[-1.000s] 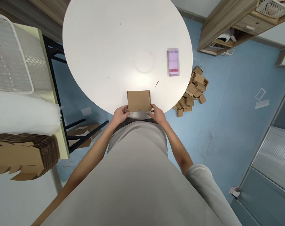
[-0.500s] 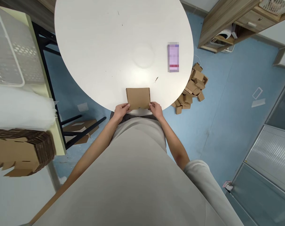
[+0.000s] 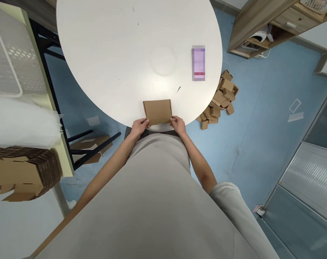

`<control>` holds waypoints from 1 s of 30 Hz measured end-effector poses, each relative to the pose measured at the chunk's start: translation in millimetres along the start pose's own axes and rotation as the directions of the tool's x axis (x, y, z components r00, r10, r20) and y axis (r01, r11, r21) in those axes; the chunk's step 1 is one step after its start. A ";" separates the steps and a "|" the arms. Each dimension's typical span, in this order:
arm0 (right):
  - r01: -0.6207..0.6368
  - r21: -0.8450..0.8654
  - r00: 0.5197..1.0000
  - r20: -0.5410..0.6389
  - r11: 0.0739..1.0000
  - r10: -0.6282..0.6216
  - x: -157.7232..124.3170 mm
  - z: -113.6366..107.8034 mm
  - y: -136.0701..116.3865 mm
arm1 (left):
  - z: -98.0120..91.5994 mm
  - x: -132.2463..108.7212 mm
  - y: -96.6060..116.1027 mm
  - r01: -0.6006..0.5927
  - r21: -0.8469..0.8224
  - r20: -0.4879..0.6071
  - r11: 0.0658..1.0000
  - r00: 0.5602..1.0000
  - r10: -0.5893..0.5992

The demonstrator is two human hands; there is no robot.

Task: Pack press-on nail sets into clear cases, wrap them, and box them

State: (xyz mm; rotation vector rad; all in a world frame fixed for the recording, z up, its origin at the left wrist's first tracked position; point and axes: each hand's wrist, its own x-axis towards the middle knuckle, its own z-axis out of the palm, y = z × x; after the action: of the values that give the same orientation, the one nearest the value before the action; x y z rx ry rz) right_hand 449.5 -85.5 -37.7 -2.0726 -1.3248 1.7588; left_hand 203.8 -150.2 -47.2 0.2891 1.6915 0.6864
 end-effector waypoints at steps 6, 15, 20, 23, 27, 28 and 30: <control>0.039 -0.159 0.998 -0.048 0.986 -0.047 -4.1 -4.3 -5.7 | -6.7 1.7 -5.8 -0.143 0.275 -0.012 0.951 0.988 0.152; 0.187 -0.322 0.976 -0.050 0.928 -0.214 -9.5 -9.7 -23.0 | -4.7 -2.4 9.0 -0.355 0.528 0.052 0.771 0.920 0.388; 0.247 -0.079 0.969 0.008 0.966 -0.247 -23.6 -26.4 -45.7 | -12.6 -20.3 37.8 -0.451 0.432 0.066 0.781 0.880 0.471; 0.257 -0.022 0.966 -0.023 0.966 -0.258 -32.4 -39.0 -64.2 | -20.4 -29.8 57.2 -0.457 0.382 0.017 0.803 0.872 0.488; 0.223 0.014 0.973 -0.065 0.975 -0.221 -27.3 -43.3 -79.9 | -23.6 -21.4 70.9 -0.385 0.346 -0.047 0.855 0.903 0.426; 0.206 0.020 0.976 -0.071 0.978 -0.204 -23.1 -41.7 -80.7 | -23.0 -15.8 71.1 -0.363 0.336 -0.055 0.869 0.914 0.403; 0.181 0.048 0.981 -0.084 0.982 -0.177 -13.4 -36.6 -79.5 | -20.7 -2.8 68.4 -0.321 0.293 -0.060 0.901 0.934 0.353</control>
State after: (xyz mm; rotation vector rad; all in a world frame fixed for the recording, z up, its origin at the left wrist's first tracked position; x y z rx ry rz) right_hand 439.1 -30.3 30.8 -1.9070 -1.3762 1.6034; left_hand 172.8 -103.3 -3.1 0.7725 1.8677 0.7260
